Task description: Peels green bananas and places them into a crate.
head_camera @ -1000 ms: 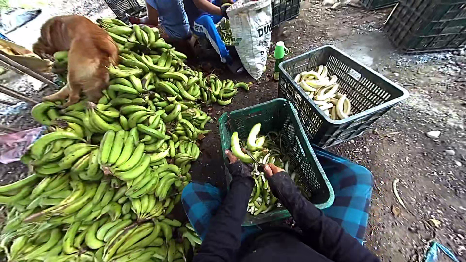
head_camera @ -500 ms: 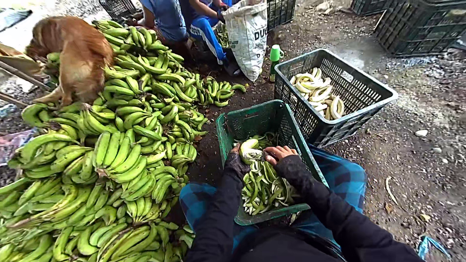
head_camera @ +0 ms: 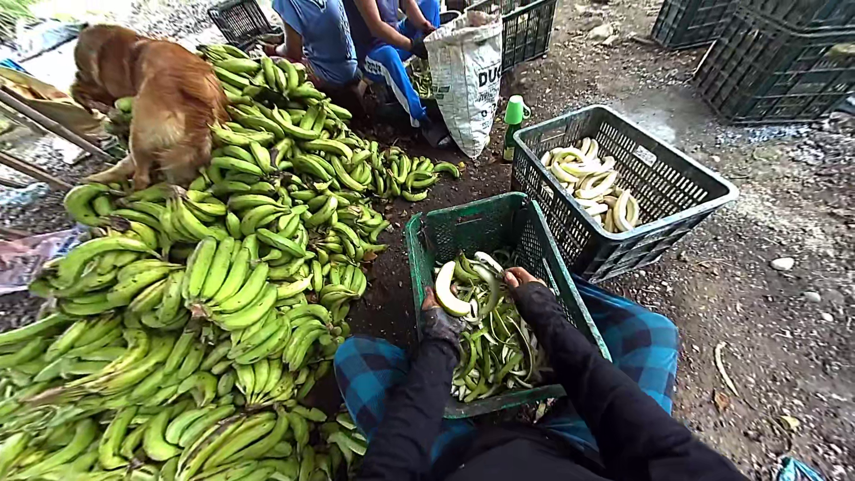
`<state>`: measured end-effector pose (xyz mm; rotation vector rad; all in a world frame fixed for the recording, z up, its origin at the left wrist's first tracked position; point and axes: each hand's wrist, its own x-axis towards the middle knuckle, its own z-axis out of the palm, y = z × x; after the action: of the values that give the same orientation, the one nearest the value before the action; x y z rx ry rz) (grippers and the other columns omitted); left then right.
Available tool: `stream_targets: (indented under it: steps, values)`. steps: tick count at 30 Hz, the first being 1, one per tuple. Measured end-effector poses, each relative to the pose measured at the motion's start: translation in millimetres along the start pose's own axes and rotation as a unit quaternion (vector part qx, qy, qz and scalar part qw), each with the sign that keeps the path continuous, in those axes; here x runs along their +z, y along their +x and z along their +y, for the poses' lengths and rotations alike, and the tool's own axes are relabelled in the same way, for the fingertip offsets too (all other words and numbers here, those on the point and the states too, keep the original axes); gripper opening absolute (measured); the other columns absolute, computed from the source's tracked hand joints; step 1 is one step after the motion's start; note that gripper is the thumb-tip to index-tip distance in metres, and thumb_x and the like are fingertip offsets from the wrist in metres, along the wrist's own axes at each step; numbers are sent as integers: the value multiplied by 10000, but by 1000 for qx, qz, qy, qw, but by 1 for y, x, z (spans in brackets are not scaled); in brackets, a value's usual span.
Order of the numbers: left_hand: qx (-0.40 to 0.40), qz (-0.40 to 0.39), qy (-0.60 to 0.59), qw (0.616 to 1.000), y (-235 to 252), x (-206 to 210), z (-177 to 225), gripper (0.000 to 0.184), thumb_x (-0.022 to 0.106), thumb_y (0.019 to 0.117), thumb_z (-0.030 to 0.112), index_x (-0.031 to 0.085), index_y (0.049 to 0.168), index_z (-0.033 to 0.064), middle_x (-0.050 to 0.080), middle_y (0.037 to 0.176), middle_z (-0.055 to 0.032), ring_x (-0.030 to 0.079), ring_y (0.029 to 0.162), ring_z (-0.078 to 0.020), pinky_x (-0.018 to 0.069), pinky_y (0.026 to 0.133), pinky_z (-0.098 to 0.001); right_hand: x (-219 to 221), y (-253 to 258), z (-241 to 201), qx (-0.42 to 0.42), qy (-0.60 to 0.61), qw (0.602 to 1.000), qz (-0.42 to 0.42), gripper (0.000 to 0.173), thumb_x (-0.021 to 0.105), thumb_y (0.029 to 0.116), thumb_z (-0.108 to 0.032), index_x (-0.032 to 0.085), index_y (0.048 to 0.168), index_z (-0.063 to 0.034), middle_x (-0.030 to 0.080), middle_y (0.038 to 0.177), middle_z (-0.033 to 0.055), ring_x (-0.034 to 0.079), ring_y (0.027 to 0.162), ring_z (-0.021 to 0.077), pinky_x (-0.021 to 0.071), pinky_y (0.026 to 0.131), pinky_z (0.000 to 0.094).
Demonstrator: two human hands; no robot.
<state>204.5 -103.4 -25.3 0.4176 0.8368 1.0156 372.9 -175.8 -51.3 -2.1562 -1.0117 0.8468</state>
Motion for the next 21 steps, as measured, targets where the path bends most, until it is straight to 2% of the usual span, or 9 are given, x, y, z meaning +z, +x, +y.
stream_targets:
  steps: [2, 4, 6, 8, 12, 14, 17, 19, 21]
  values:
    - [-2, -18, 26, 1000, 6, -4, 4, 495, 243, 1107, 472, 547, 1181, 88, 623, 861, -70, 631, 702, -145, 566, 630, -308, -18, -24, -9, -91, -46, 993, -58, 466, 465, 1081, -413, 596, 1437, -142, 633, 1392, 189, 514, 1363, 424, 295, 1146, 676]
    - [18, -32, 135, 990, 10, -5, 2, 423, 283, 1127, 344, 530, 1272, 32, 616, 1005, -92, 610, 848, -139, 540, 763, -316, -10, -31, -7, -160, -47, 983, -81, 446, 525, 1053, -403, 652, 1381, -127, 665, 1346, 186, 537, 1328, 440, 308, 1117, 693]
    - [48, -34, 218, 974, 3, 1, -2, 368, 327, 1126, 238, 506, 1312, -23, 601, 1087, -123, 596, 917, -138, 527, 831, -310, 1, -30, -14, -137, -52, 986, -82, 469, 513, 1055, -428, 634, 1401, -135, 642, 1388, 173, 507, 1367, 421, 289, 1142, 672]
    - [67, -36, 239, 968, 2, 3, -9, 353, 341, 1122, 191, 495, 1328, -52, 601, 1126, -148, 598, 945, -136, 527, 858, -303, 7, -27, -29, -61, -63, 996, -20, 491, 502, 1063, -450, 599, 1444, -156, 616, 1409, 205, 485, 1382, 438, 278, 1148, 672]
    - [74, -1, 250, 965, 13, -8, -17, 334, 326, 1125, 148, 517, 1247, -97, 603, 938, -121, 597, 772, -112, 538, 742, -275, 0, 10, -18, 62, -73, 992, 87, 502, 428, 1068, -542, 555, 1474, -276, 611, 1409, 200, 495, 1365, 453, 326, 1093, 708]
    - [81, 5, 264, 961, 28, -18, -16, 377, 297, 1130, 167, 512, 1279, -104, 622, 953, -135, 607, 788, -121, 536, 753, -277, -12, 8, -11, -11, -63, 997, 50, 487, 446, 1082, -476, 574, 1461, -198, 629, 1382, 209, 531, 1340, 439, 349, 1101, 683]
    - [84, 2, 355, 931, 23, -11, -1, 437, 303, 1135, 218, 496, 1381, -89, 621, 1212, -221, 614, 1029, -186, 502, 949, -330, -18, -24, -13, -129, -51, 987, -83, 443, 508, 1064, -379, 640, 1380, -98, 658, 1339, 214, 570, 1312, 416, 331, 1123, 695]
    - [81, -27, 378, 922, 19, -2, -1, 388, 321, 1131, 206, 513, 1336, -62, 603, 1132, -168, 584, 955, -148, 503, 886, -303, -15, -41, -23, -104, -72, 982, -138, 467, 503, 1071, -411, 606, 1427, -127, 632, 1394, 197, 533, 1365, 396, 294, 1159, 668]
    - [52, -51, 357, 931, 13, 1, -6, 356, 338, 1126, 182, 515, 1329, -52, 605, 1087, -140, 576, 889, -130, 513, 825, -289, -3, -37, -23, -86, -71, 991, -69, 479, 544, 1047, -427, 620, 1415, -129, 634, 1378, 219, 532, 1352, 419, 292, 1154, 673]
